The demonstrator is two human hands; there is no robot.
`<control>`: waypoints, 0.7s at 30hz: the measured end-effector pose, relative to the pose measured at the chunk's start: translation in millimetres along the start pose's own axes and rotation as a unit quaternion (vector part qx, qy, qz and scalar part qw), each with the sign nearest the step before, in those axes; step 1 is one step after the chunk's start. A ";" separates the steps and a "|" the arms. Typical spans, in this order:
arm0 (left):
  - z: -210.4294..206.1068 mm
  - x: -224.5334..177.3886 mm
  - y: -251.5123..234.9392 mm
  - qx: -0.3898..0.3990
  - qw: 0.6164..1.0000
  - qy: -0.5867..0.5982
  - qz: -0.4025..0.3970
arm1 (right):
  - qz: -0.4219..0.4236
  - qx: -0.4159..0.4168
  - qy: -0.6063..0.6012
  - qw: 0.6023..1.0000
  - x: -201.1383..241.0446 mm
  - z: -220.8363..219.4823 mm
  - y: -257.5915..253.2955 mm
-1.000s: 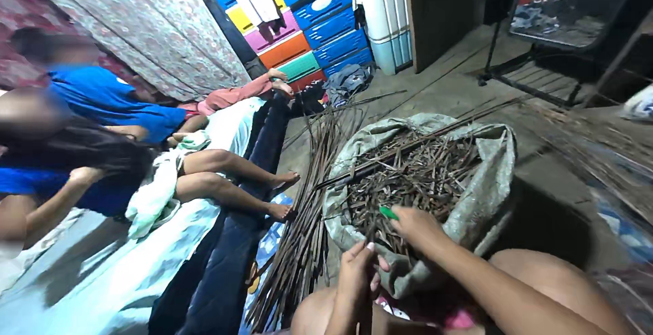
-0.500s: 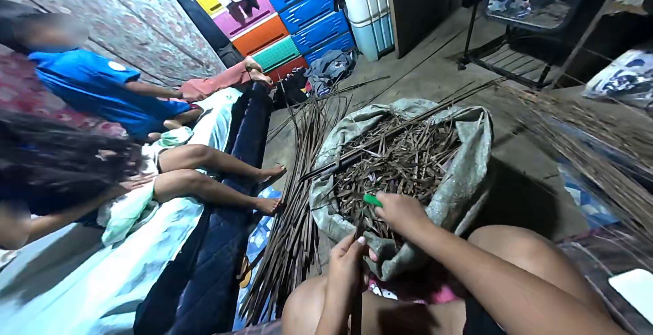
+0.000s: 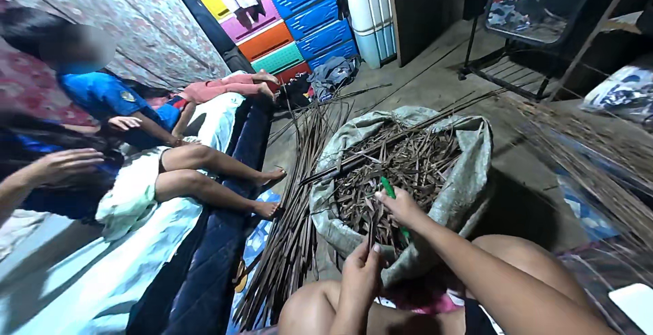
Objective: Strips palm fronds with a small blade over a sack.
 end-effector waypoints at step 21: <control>19.6 3.2 -45.3 -0.112 0.946 -0.302 0.037 | -0.004 0.066 0.537 0.841 4.7 -49.2 34.1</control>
Point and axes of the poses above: each hand's wrist, its own y-axis away from the middle knuckle, its own z-axis out of the back of the hand, x = y × z, the point moved 6 cm from there along -y, towards the middle knuckle, and after that the axes turned 2 degrees about -z, right-handed, at the moved point
